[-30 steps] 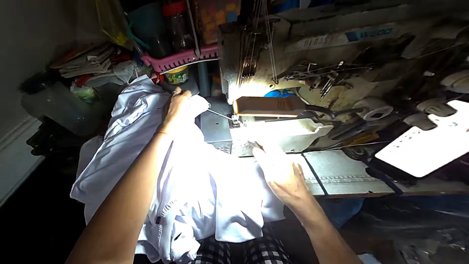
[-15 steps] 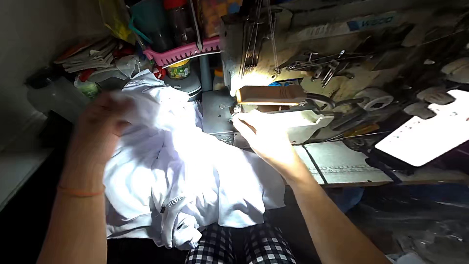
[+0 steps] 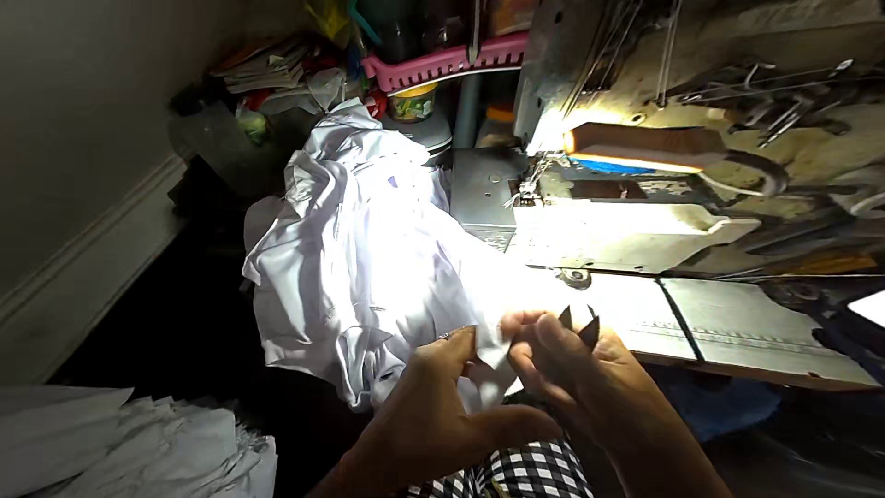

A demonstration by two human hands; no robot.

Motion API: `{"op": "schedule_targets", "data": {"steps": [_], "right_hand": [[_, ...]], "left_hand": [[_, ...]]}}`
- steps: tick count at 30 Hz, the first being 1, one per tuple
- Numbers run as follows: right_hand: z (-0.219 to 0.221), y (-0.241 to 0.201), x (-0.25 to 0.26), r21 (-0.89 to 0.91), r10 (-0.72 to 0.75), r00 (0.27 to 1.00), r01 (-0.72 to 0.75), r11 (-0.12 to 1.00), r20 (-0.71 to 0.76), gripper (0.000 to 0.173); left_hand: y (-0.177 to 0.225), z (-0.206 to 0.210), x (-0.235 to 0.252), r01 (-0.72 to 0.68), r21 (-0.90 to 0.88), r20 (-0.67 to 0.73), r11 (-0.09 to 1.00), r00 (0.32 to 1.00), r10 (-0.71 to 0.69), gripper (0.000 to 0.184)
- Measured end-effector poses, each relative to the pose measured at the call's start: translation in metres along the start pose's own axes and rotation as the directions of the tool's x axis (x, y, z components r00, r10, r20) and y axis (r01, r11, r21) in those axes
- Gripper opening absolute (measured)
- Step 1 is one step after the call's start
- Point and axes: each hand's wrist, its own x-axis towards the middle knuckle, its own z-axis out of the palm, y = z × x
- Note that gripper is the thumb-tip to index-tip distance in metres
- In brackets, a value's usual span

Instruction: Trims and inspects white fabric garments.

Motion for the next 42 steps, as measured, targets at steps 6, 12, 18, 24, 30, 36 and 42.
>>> {"op": "schedule_targets", "data": {"steps": [6,12,18,24,30,36,42], "right_hand": [[0.003,-0.008,-0.026,-0.363,-0.31,0.941,0.337,0.869,0.132,0.023],[0.005,0.004,-0.035,-0.615,-0.387,0.921,0.331,0.716,0.045,0.036],[-0.031,0.025,-0.033,-0.566,-0.321,0.936,0.188,0.803,-0.146,0.011],[-0.02,0.044,-0.028,-0.594,-0.283,0.959,0.211,0.777,-0.03,0.018],[0.008,0.047,-0.035,-0.82,-0.487,0.872,0.313,0.479,0.048,0.048],[0.01,0.044,-0.033,-0.753,-0.567,0.823,0.343,0.561,-0.047,0.018],[-0.001,0.012,-0.029,-0.16,-0.206,0.929,0.163,0.974,-0.307,0.002]], "left_hand": [[0.019,-0.007,-0.003,0.001,-0.189,0.01,0.982,1.0,0.0,0.021],[-0.001,0.003,0.006,0.021,-0.402,-0.02,0.915,0.999,-0.032,0.021],[-0.055,-0.005,-0.018,0.146,0.386,-0.327,0.911,0.945,-0.013,0.035],[-0.078,0.006,-0.026,0.253,0.51,-0.35,0.822,0.934,-0.071,0.042],[-0.037,0.004,-0.003,0.135,-0.153,-0.198,0.979,0.966,-0.164,0.014],[-0.025,0.012,0.016,0.069,-0.343,-0.195,0.937,0.97,-0.143,0.019],[-0.027,0.008,0.016,0.137,-0.19,-0.08,0.972,0.985,-0.155,0.012]]}}
